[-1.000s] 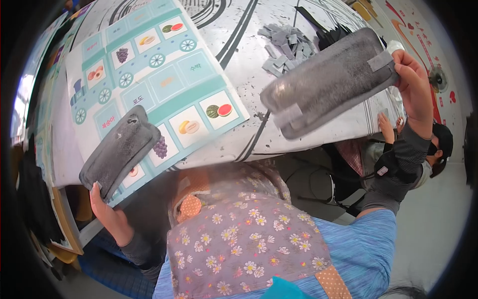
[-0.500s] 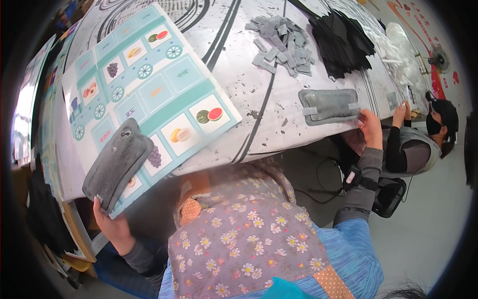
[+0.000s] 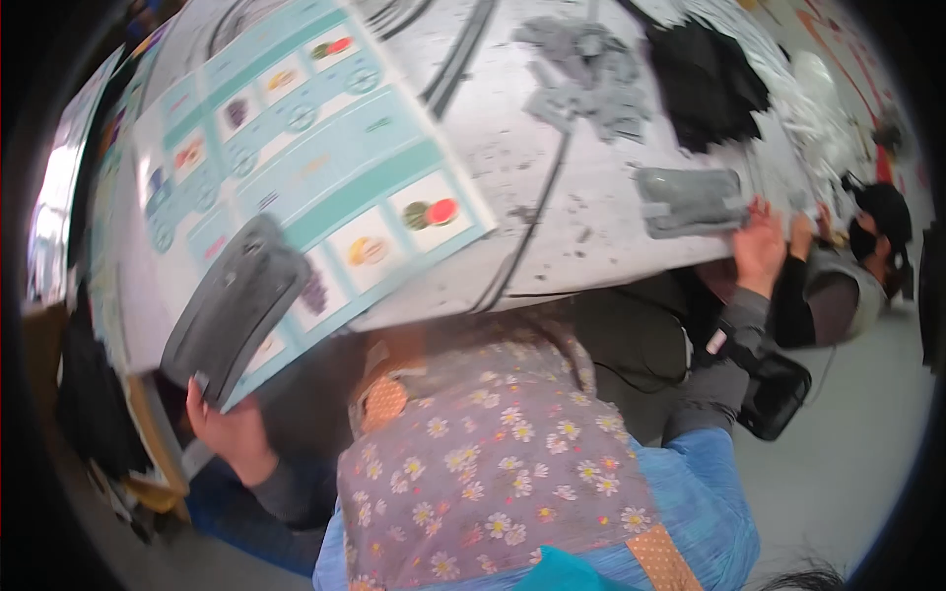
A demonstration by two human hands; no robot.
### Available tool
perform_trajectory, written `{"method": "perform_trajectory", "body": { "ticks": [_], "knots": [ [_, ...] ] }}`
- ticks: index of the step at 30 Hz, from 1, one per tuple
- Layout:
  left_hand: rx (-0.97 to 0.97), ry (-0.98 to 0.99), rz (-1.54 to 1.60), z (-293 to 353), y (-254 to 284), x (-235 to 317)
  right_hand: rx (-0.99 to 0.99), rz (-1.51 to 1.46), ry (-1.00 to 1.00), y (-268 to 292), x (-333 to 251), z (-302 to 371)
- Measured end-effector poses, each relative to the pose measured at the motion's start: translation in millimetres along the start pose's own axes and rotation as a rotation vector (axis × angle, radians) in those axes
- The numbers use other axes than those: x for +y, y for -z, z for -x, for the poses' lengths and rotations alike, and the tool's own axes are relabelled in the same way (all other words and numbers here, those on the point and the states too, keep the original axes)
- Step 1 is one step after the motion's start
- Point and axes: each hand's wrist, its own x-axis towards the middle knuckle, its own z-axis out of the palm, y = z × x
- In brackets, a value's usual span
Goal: Manually applying small grey strips to the edges of grey fabric shoe components based on a template sheet.
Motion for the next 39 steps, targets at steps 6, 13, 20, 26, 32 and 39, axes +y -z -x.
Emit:
{"method": "perform_trajectory", "body": {
  "ticks": [6,13,20,26,32,39],
  "knots": [
    [0.171,-0.135,-0.03,-6.0,-11.4,-20.3,0.646,1.082,0.602,-116.5,5.7,14.7],
    [0.405,-0.229,-0.255,-10.5,-18.2,-39.7,-0.767,1.469,0.67,-397.5,169.3,57.6],
    [0.515,-0.536,-0.732,-2.5,-12.8,-37.3,-0.613,1.863,0.39,-378.6,186.4,-37.9],
    [0.565,-0.635,-0.947,-11.1,-30.9,-43.7,-0.332,2.101,0.113,-357.3,189.5,-143.4],
    [0.514,-0.561,-0.66,-4.0,-28.2,-39.8,-0.265,2.067,0.181,-354.9,193.7,-154.8],
    [0.433,-0.408,-0.596,4.5,-17.3,-30.8,-0.628,1.306,0.131,-447.0,213.8,-57.4]
  ]
}}
